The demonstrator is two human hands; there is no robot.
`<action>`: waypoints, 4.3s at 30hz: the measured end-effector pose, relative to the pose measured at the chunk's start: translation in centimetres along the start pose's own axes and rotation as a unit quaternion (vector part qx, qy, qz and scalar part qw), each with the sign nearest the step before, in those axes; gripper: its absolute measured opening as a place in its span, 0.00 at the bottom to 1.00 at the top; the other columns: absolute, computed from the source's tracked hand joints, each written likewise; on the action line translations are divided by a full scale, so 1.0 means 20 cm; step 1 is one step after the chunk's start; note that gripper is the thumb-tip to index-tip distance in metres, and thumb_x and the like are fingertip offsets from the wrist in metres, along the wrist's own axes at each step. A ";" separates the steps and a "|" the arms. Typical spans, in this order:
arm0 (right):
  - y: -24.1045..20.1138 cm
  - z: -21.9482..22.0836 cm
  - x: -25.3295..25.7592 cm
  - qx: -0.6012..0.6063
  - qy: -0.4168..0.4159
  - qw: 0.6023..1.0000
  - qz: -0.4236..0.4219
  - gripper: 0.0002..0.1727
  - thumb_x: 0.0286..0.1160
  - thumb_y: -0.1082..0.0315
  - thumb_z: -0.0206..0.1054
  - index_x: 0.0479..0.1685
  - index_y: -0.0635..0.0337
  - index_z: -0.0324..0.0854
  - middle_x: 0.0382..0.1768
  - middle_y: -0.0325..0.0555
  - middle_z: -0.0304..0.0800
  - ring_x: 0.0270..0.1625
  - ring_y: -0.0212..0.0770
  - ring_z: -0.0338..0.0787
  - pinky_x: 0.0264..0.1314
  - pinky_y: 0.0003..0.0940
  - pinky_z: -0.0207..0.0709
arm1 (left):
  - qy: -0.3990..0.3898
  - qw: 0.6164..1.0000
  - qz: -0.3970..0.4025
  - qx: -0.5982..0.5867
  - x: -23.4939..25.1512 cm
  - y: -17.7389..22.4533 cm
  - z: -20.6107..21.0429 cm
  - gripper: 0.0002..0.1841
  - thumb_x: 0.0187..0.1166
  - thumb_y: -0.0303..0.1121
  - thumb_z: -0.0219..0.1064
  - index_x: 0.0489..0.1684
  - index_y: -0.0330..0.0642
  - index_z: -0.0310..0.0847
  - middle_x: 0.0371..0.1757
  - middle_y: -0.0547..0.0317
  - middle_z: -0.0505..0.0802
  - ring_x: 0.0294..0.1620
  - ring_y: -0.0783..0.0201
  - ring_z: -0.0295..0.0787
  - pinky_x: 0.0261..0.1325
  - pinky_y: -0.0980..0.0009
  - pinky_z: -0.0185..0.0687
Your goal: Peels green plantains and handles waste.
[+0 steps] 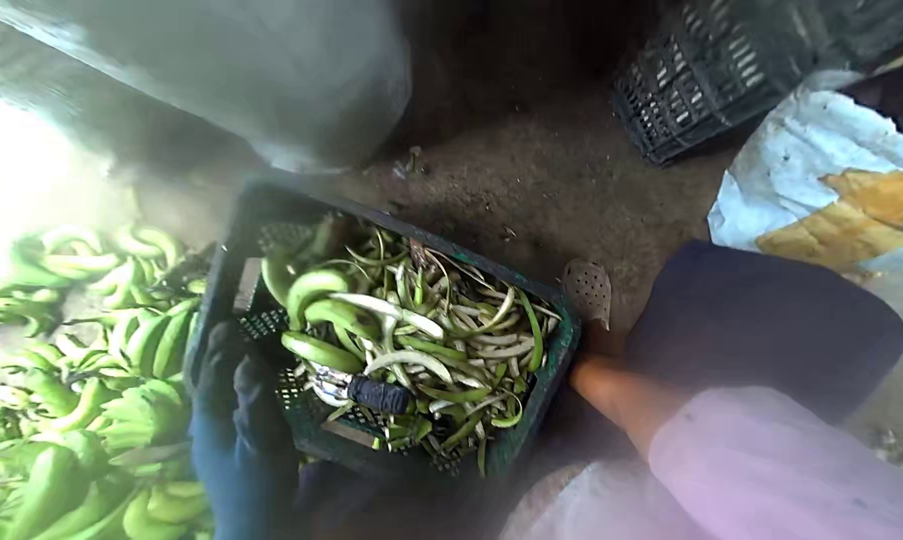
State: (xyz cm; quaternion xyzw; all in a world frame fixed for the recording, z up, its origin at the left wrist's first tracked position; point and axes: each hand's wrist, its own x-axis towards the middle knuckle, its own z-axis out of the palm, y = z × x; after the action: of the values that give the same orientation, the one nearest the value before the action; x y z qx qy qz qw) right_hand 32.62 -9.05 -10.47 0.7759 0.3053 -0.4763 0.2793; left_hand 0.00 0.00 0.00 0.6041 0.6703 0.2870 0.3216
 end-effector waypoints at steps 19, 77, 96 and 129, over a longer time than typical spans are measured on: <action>-0.21 -0.39 1.07 0.171 0.121 0.971 -0.117 0.24 0.90 0.65 0.53 0.82 0.57 0.71 0.77 0.66 0.75 0.80 0.67 0.75 0.79 0.64 0.67 | -0.015 0.996 -0.084 0.031 0.08 -0.03 0.11 0.36 0.84 0.59 0.52 0.81 0.40 0.72 0.85 0.48 0.74 0.86 0.60 0.67 0.85 0.59 0.66; -1.44 -0.82 1.60 -0.238 0.084 0.634 -0.731 0.15 0.76 0.73 0.66 0.58 0.65 0.89 0.71 0.61 0.84 0.79 0.60 0.78 0.84 0.55 0.68 | -0.063 0.935 0.136 0.321 1.23 -0.07 0.83 0.23 0.85 0.54 0.53 0.72 0.64 0.83 0.79 0.70 0.83 0.83 0.62 0.72 0.86 0.53 0.61; -0.70 -0.71 1.63 -0.491 -0.259 0.718 -0.420 0.25 0.91 0.53 0.54 0.70 0.62 0.83 0.59 0.69 0.88 0.66 0.70 0.85 0.70 0.72 0.71 | -0.058 0.932 0.130 0.333 1.24 -0.07 0.83 0.23 0.85 0.56 0.52 0.70 0.65 0.84 0.78 0.72 0.84 0.83 0.63 0.73 0.87 0.54 0.58; -1.20 -0.70 1.78 -0.363 0.006 0.533 -0.764 0.16 0.81 0.75 0.62 0.62 0.59 0.89 0.79 0.55 0.78 0.86 0.60 0.70 0.87 0.58 0.61 | -0.062 0.933 0.119 0.333 1.23 -0.06 0.82 0.22 0.84 0.54 0.53 0.70 0.65 0.84 0.78 0.71 0.84 0.83 0.62 0.74 0.86 0.54 0.59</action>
State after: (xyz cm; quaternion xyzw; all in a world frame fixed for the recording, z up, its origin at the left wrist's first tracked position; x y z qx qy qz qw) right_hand 35.55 24.25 -40.86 0.0820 0.9301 -0.3521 0.0650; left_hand 10.37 24.29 -13.34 0.7685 0.6293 0.0456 0.1068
